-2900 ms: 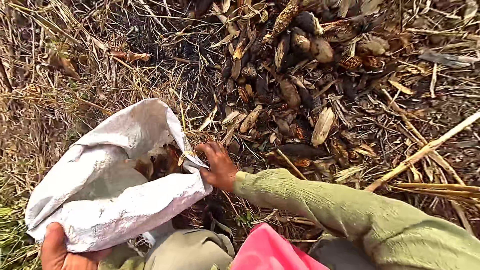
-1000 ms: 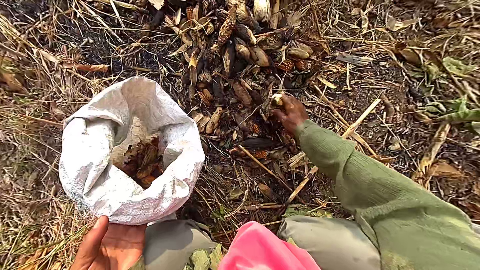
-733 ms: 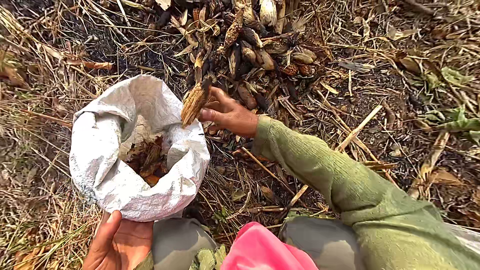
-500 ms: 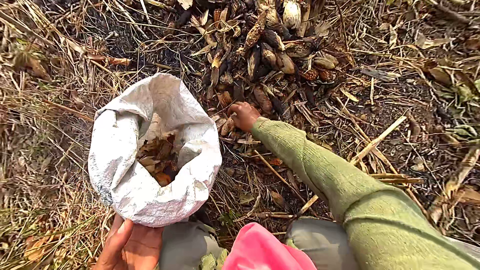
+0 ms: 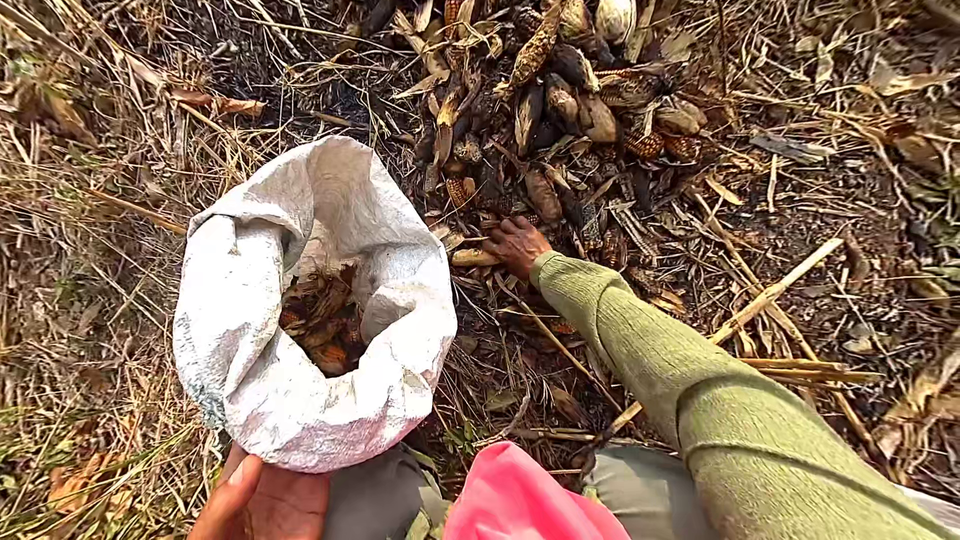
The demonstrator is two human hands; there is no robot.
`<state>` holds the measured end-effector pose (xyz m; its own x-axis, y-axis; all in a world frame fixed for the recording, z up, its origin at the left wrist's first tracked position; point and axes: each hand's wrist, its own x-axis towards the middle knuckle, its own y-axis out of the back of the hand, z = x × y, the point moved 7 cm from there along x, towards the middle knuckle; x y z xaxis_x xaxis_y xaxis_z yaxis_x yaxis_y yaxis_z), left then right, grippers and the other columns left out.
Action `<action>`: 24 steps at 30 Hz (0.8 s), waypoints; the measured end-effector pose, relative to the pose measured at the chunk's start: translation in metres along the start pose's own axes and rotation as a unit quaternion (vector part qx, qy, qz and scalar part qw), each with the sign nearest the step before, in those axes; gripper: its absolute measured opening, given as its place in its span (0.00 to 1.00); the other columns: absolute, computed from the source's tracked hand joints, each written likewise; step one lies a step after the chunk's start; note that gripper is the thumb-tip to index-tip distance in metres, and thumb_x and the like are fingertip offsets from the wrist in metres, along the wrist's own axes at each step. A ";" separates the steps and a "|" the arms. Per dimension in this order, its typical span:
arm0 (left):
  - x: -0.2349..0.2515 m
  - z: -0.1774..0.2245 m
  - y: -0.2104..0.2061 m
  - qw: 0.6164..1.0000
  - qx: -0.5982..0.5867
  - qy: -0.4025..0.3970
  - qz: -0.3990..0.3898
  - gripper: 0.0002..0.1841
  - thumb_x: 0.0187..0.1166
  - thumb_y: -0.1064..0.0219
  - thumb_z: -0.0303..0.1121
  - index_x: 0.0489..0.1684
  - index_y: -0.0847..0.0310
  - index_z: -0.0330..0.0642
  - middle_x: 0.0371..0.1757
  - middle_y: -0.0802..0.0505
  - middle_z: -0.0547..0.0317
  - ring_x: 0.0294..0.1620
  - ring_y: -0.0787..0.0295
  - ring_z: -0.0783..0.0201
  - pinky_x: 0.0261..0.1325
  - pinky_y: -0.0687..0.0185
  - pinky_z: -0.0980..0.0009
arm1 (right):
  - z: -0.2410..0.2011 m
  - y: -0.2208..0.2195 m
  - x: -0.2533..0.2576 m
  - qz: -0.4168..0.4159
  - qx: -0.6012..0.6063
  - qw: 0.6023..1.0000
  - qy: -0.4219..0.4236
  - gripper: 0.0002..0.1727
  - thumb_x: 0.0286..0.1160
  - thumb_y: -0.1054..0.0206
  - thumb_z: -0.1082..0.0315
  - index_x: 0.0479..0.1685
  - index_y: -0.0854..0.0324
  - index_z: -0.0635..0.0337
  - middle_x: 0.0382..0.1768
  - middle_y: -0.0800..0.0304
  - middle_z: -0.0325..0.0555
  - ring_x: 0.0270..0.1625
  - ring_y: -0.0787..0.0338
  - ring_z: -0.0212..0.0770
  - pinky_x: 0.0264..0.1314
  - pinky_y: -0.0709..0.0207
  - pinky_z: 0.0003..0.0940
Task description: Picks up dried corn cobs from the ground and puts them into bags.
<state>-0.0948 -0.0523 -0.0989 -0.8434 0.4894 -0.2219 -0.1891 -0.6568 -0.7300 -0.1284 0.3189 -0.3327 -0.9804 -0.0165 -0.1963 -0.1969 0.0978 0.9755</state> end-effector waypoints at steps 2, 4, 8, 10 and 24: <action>-0.001 -0.001 0.000 0.998 -0.020 -0.028 -0.048 0.17 0.78 0.35 0.30 0.62 0.21 0.31 0.60 0.09 0.38 0.66 0.12 0.43 0.74 0.22 0.42 | 0.004 0.001 -0.008 -0.026 0.011 1.000 0.000 0.23 0.71 0.29 0.77 0.68 0.18 0.62 0.62 0.13 0.64 0.73 0.20 0.66 0.81 0.37 0.61; -0.003 0.001 -0.004 1.000 0.001 -0.020 -0.008 0.17 0.75 0.32 0.30 0.59 0.22 0.33 0.57 0.08 0.40 0.64 0.10 0.45 0.72 0.19 0.44 | 0.011 0.008 -0.016 -0.008 0.034 0.999 -0.008 0.21 0.73 0.28 0.73 0.67 0.17 0.63 0.60 0.12 0.66 0.72 0.19 0.68 0.79 0.35 0.63; -0.004 0.003 -0.004 0.998 0.037 0.009 0.056 0.18 0.68 0.24 0.32 0.55 0.17 0.41 0.55 0.06 0.44 0.61 0.08 0.49 0.69 0.16 0.47 | 0.033 0.029 -0.031 0.106 0.130 0.981 -0.096 0.23 0.81 0.31 0.64 0.68 0.21 0.73 0.60 0.13 0.74 0.72 0.19 0.75 0.76 0.32 0.69; -0.004 0.003 -0.005 0.998 0.038 0.011 0.053 0.17 0.69 0.24 0.32 0.54 0.16 0.40 0.55 0.06 0.44 0.61 0.08 0.49 0.69 0.16 0.47 | 0.042 0.035 -0.033 0.124 0.223 0.951 -0.177 0.26 0.85 0.36 0.61 0.74 0.26 0.72 0.68 0.17 0.74 0.77 0.22 0.74 0.80 0.34 0.69; -0.007 0.003 -0.004 0.998 0.029 0.009 0.060 0.16 0.69 0.25 0.32 0.54 0.16 0.39 0.55 0.06 0.43 0.61 0.08 0.48 0.68 0.16 0.47 | -0.049 -0.004 -0.007 -0.080 0.173 0.978 -0.081 0.29 0.78 0.32 0.73 0.79 0.29 0.67 0.71 0.21 0.75 0.77 0.23 0.73 0.83 0.38 0.67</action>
<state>-0.0897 -0.0550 -0.0926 -0.8525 0.4148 -0.3180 -0.1156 -0.7429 -0.6593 -0.1211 0.2694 -0.3309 -0.9186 0.0960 -0.3834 -0.3068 0.4384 0.8448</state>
